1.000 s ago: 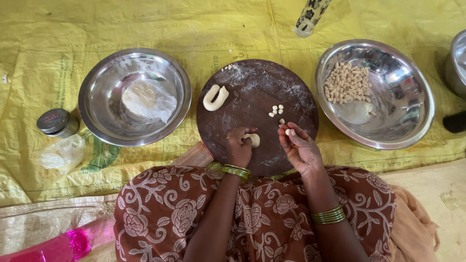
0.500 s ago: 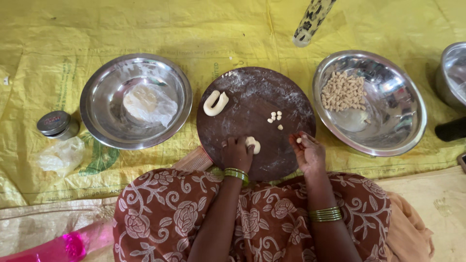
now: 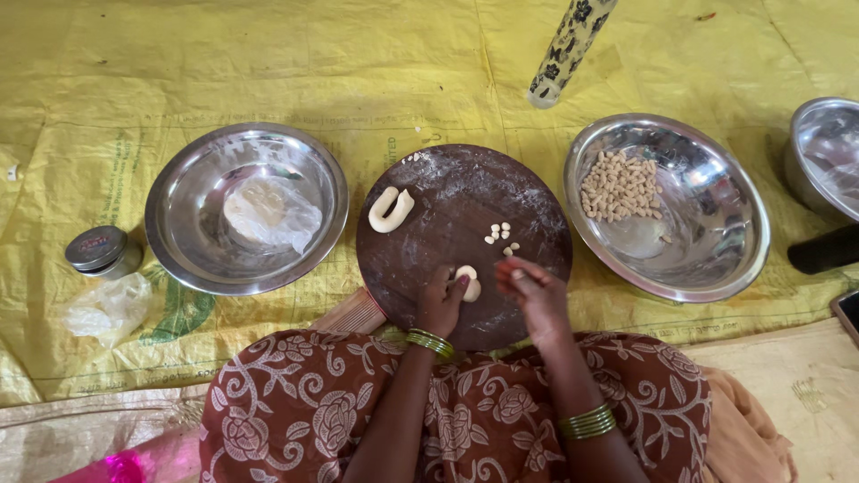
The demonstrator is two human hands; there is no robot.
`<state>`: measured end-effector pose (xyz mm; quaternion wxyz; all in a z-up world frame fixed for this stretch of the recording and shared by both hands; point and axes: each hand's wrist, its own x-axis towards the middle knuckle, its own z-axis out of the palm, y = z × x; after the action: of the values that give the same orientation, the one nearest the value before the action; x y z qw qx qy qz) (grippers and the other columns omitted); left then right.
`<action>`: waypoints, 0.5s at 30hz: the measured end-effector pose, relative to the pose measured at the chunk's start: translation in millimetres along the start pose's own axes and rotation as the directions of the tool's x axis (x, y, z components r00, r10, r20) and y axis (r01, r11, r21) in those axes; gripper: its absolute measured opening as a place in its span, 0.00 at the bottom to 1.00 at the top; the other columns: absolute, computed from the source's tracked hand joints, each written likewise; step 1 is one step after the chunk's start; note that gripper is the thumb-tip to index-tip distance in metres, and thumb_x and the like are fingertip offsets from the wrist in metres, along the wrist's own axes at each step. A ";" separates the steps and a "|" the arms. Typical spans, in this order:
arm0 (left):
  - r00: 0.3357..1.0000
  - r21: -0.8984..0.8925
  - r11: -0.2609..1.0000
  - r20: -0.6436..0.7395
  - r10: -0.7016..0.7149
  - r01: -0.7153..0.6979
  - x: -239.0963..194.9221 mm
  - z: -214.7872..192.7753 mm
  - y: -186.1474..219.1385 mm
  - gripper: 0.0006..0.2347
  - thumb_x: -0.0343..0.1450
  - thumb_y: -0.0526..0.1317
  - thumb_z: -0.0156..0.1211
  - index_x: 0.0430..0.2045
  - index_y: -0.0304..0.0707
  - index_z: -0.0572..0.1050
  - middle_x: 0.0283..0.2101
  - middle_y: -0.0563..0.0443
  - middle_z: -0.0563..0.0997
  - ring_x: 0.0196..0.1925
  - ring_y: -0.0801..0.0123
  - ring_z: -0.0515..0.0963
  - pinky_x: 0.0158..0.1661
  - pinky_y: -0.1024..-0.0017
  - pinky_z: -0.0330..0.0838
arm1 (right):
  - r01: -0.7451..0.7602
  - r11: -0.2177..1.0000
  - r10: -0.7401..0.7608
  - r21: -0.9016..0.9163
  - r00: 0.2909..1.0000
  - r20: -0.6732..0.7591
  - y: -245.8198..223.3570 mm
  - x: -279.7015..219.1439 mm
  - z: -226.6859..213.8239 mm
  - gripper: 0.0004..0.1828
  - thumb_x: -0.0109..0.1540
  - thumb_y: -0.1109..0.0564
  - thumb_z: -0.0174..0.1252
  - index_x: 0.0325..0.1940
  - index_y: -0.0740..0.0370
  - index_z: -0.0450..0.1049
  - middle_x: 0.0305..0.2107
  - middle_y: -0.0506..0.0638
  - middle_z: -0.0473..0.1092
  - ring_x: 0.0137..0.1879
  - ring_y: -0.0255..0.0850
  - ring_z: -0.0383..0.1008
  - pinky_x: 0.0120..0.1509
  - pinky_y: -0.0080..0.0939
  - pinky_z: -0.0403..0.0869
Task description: The person sits on the floor and rolls a piece of dough into small balls by hand on a wooden board. The person repeatedly pinches off small pieces of dough and rolls them into uniform balls, placing them on the board.
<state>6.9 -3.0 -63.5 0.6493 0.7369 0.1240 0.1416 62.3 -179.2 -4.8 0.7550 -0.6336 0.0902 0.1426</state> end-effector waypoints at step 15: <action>0.959 -0.386 0.915 0.283 0.000 0.114 1.7 -5.8 -11.0 0.10 0.74 0.42 0.63 0.40 0.35 0.82 0.31 0.56 0.82 0.30 0.81 0.76 0.31 0.78 0.70 | 0.648 0.634 -0.489 -0.422 0.759 0.430 -11.2 -30.8 27.9 0.18 0.58 0.65 0.68 0.52 0.62 0.78 0.51 0.53 0.77 0.55 0.40 0.80 0.57 0.37 0.79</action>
<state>6.3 4.3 -73.7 0.8004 0.5977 0.0219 0.0401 35.7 -156.7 20.4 0.5513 -0.7905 -0.2667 0.0007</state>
